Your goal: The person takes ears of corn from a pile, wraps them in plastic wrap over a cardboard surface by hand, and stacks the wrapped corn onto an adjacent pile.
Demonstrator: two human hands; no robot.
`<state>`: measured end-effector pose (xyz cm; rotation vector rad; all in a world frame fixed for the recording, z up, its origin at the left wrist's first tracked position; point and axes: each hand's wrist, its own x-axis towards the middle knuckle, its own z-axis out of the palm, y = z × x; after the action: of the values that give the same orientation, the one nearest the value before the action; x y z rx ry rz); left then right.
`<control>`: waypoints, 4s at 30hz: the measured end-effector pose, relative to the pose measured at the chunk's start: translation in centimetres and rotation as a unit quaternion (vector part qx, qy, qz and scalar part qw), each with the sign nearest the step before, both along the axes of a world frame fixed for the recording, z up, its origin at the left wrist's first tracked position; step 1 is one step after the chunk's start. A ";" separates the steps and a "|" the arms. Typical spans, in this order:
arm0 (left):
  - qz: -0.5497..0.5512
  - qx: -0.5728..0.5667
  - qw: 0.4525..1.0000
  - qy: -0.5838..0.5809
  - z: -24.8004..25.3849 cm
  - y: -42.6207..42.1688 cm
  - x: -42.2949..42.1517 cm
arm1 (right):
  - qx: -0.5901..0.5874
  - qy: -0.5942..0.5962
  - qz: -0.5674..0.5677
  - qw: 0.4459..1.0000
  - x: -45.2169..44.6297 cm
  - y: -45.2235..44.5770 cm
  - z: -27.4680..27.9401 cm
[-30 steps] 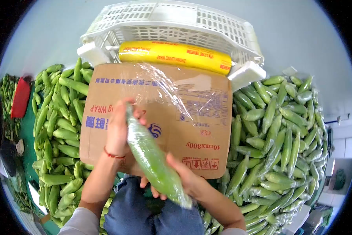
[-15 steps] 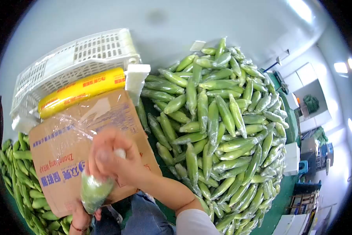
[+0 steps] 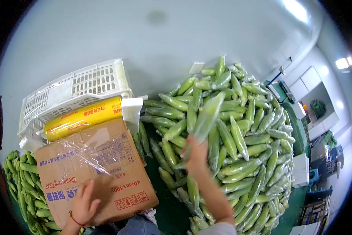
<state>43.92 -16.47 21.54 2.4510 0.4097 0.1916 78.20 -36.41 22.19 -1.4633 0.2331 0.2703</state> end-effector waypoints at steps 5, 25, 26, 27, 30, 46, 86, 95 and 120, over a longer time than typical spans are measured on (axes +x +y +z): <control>0.169 0.043 0.985 0.017 -4.6 0.2 -5.2 | -0.056 -0.305 -0.117 0.943 28.7 -6.6 1.6; 0.086 0.287 0.938 -0.172 -3.9 8.8 -12.7 | -0.220 -0.376 0.471 0.767 -11.2 4.8 -6.0; 0.045 0.216 0.965 -0.143 -5.6 7.5 -16.0 | -0.187 -0.326 0.528 0.762 -12.0 3.1 -5.5; 0.057 0.182 0.973 -0.133 -6.3 4.9 -18.2 | -0.219 -0.346 0.580 0.704 -11.8 0.8 -7.1; 0.087 0.150 0.965 -0.196 -6.4 0.4 -21.2 | -0.275 -0.390 0.638 0.604 -14.7 -0.2 -6.4; 0.578 -0.290 0.758 -0.086 -22.2 20.5 -23.3 | -0.337 -0.322 0.565 0.681 -17.6 0.6 -6.1; 0.064 0.099 0.990 0.077 -1.2 -1.7 -7.7 | -0.375 -0.391 0.631 0.555 -22.6 11.9 -3.1; 0.009 0.169 0.981 0.100 -4.3 17.7 3.7 | -0.238 -0.693 0.506 0.454 -18.4 19.2 -4.6; 0.072 -0.710 0.514 -0.475 -4.3 4.3 -2.1 | 0.349 0.574 0.565 0.478 -26.1 9.0 -4.3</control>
<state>41.82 -12.13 17.22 0.4285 0.0972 0.8140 52.14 -27.39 17.90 -0.1303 0.1268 2.1993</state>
